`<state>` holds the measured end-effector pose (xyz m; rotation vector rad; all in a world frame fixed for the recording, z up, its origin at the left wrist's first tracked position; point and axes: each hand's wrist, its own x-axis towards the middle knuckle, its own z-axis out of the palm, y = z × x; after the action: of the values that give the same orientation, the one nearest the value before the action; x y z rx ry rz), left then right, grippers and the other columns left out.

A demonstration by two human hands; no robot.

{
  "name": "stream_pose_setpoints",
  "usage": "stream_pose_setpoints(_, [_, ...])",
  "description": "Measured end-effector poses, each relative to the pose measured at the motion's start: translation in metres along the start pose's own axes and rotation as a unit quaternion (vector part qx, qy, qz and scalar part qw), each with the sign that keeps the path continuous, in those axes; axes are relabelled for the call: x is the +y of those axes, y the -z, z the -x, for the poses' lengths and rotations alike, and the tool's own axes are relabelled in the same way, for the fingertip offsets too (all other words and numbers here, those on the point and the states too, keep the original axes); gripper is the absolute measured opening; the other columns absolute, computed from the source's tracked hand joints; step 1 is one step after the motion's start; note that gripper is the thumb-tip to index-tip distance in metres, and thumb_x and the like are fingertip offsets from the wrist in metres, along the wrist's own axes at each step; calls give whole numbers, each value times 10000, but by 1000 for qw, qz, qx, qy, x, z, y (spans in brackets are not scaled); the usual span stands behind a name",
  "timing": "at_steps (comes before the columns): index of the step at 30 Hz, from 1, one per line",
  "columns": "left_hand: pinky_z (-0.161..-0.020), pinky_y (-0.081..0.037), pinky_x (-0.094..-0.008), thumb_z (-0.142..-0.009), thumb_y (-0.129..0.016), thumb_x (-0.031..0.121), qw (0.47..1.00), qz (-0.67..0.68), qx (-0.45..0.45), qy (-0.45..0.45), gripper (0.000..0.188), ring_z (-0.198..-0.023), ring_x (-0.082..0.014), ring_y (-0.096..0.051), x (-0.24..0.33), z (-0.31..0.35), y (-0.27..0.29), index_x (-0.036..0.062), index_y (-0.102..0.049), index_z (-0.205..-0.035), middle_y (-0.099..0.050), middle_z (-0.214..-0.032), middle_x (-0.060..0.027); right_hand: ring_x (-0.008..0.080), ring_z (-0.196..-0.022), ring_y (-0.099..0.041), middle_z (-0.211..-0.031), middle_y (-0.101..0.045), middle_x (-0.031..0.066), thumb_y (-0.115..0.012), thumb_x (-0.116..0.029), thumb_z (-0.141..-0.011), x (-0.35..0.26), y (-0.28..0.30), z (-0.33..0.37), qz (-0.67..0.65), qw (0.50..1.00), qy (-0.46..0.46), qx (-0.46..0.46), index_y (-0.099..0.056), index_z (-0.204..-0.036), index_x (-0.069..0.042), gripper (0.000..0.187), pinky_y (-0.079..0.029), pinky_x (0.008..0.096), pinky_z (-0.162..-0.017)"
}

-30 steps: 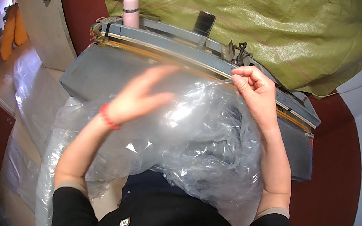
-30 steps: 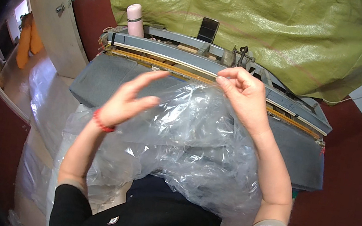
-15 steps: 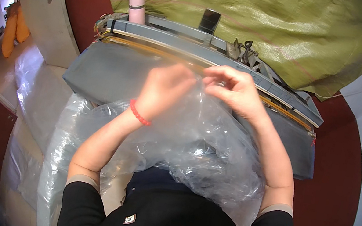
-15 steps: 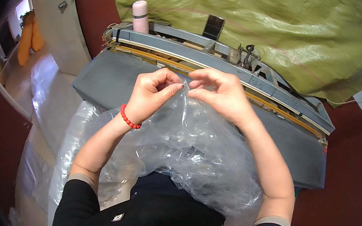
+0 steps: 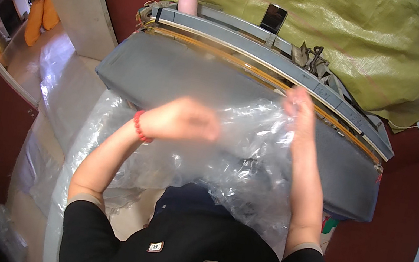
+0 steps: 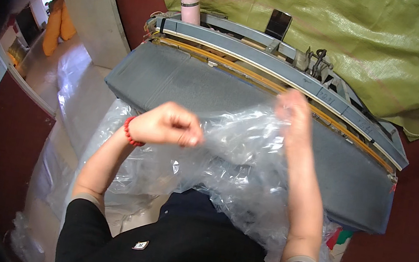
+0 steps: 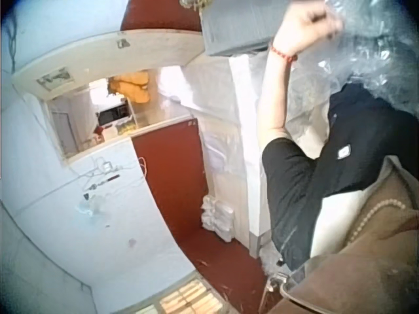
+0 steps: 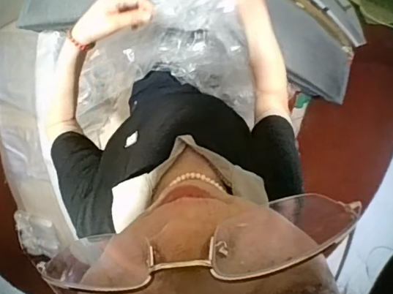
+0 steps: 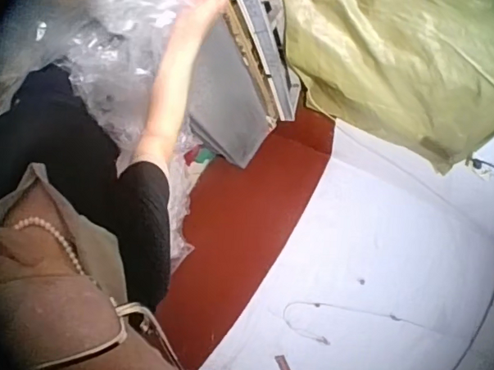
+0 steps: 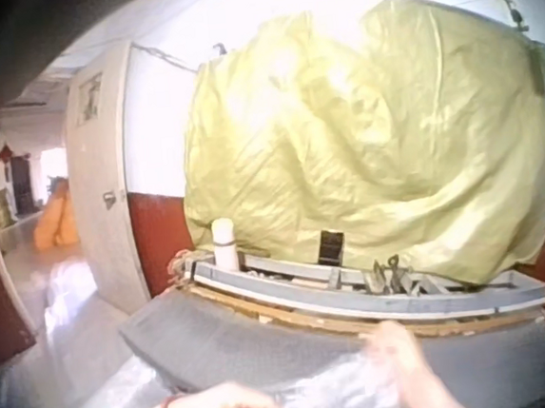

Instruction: The recorder is using a heat-sealing machine to seal large plastic bags.

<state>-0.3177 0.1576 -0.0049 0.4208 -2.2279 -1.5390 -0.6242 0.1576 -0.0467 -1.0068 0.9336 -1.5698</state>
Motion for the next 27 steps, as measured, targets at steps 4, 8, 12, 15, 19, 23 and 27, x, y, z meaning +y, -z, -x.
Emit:
stream_pose_setpoints(4, [-600, -428, -210, -840, -564, 126, 957, 72, -188, 210, 134, -665, -53, -515, -16, 46, -15, 16, -610, -901, -599, -755, -3, 120, -762, -496, -810, -508, 1, -580, -182, -770, -18, 177, 37, 87, 942, 119, 301, -532, -964, -55, 236, -411, 263, -692])
stream_pose_setpoints(8, [-604, -433, -225, -864, -507, 123, 897, 154, -258, 326, 151, -625, -67, -513, -99, 117, -29, 10, -571, -940, -588, -741, -10, 153, -853, -543, -933, -591, 58, -548, -191, -811, -71, 411, 197, 378, 745, 176, 521, -588, -992, -17, 254, -432, 295, -778])
stream_pose_setpoints(12, [-534, -455, -256, -821, -543, 159, 810, -140, -292, 489, 183, -590, -108, -552, -184, 209, 36, 10, -562, -924, -596, -741, -47, 180, -819, -574, -897, -628, 105, -577, -199, -805, -124, 461, 383, 479, 486, 157, 714, -627, -930, -15, 228, -461, 304, -753])
stream_pose_setpoints(15, [-569, -525, -331, -717, -571, 26, 760, -246, -191, 570, 298, -669, -198, -622, -206, 268, 143, -25, -577, -1011, -636, -893, -116, 197, -756, -580, -830, -618, 119, -550, -336, -829, -130, 451, 441, 457, 446, 62, 767, -598, -907, 11, 358, -466, 316, -692])
stream_pose_setpoints(19, [-633, -457, -413, -781, -531, 127, 595, -636, 226, 437, 142, -707, -348, -588, -121, 279, 318, 42, -624, -846, -612, -787, -185, 220, -791, -572, -848, -612, 125, -495, -433, -837, -108, 497, 415, 614, 451, -12, 648, -582, -941, 7, 460, -445, 332, -743])
stream_pose_setpoints(23, [-683, -449, -288, -780, -633, 230, 403, -523, 750, 11, 241, -714, -187, -564, -25, 42, 265, 1, -585, -832, -593, -768, -88, 309, -899, -553, -957, -594, 177, -472, -427, -845, -125, 450, 343, 613, 482, -42, 625, -560, -984, 5, 462, -410, 366, -776])
stream_pose_setpoints(27, [-741, -437, -367, -848, -505, 389, 633, -606, 411, 251, 438, -789, -284, -572, -163, 46, 305, -34, -589, -927, -602, -928, -191, 323, -948, -542, -1007, -582, 171, -434, -436, -849, -110, 436, 241, 611, 494, -61, 616, -555, -1024, -34, 455, -401, 395, -808])
